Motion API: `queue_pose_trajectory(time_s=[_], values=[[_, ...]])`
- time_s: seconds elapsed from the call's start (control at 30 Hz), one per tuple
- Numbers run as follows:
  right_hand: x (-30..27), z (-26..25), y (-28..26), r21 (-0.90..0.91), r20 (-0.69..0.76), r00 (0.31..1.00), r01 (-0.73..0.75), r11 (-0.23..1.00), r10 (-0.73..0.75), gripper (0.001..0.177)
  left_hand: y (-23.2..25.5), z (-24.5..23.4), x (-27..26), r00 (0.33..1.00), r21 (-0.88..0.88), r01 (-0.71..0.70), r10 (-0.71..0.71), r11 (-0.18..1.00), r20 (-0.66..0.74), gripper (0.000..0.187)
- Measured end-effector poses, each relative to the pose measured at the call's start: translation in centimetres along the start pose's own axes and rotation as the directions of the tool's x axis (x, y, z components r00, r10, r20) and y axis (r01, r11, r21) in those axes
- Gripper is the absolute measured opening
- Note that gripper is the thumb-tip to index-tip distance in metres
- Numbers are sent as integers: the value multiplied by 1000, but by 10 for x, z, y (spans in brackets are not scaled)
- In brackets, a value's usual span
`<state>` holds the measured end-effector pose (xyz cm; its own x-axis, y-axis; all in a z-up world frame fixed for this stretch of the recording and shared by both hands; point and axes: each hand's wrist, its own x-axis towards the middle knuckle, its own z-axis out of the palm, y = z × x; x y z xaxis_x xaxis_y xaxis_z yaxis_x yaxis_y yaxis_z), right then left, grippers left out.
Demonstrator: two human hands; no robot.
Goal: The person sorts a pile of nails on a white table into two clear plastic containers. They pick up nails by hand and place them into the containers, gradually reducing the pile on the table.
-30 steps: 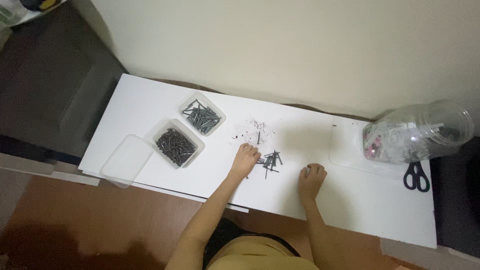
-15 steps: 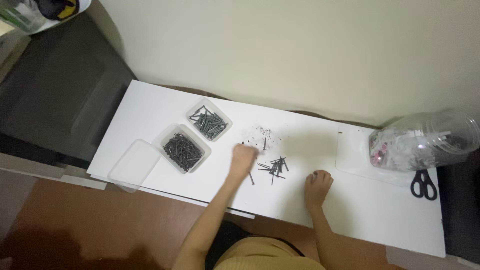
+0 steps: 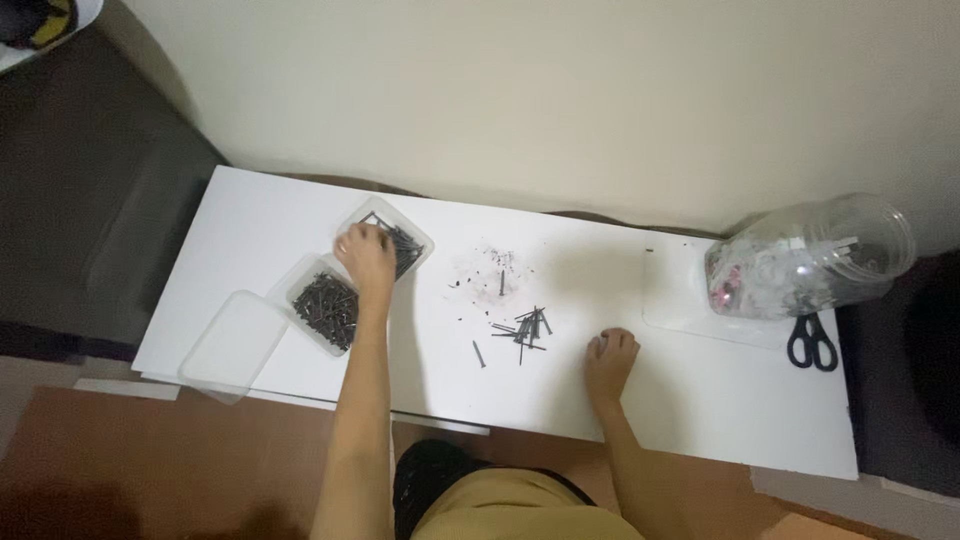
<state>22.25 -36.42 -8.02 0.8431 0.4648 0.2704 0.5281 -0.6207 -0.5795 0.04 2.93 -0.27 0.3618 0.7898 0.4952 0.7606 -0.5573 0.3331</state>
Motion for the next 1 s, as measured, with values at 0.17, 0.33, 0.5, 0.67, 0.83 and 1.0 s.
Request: queue_pose_trajectory(time_s=[0.17,0.33,0.5,0.67,0.83,1.0], values=[[-5,-1,-2,-13,12,1000,-11,1000,12,17,41,37,-36,939,-270,76,22,960,343,11],[-1,-3,-3,-5,1,1000,-1,1000,1,20,120,64,-111,851,-584,-88,366,807,376,22],[-1,-4,-5,-6,-41,999,12,1000,-12,18,155,66,-146,732,-498,-240,492,833,471,27],[-3,-5,-4,19,-27,1000,8,1000,-8,18,160,72,-156,780,-498,-247,475,831,406,23],[-4,-5,-2,42,-56,998,27,999,-25,17,158,61,-157,826,-528,-156,403,835,393,17],[-7,-2,0,58,-56,998,17,998,-14,18,148,18,-144,904,-582,-59,291,811,314,13]])
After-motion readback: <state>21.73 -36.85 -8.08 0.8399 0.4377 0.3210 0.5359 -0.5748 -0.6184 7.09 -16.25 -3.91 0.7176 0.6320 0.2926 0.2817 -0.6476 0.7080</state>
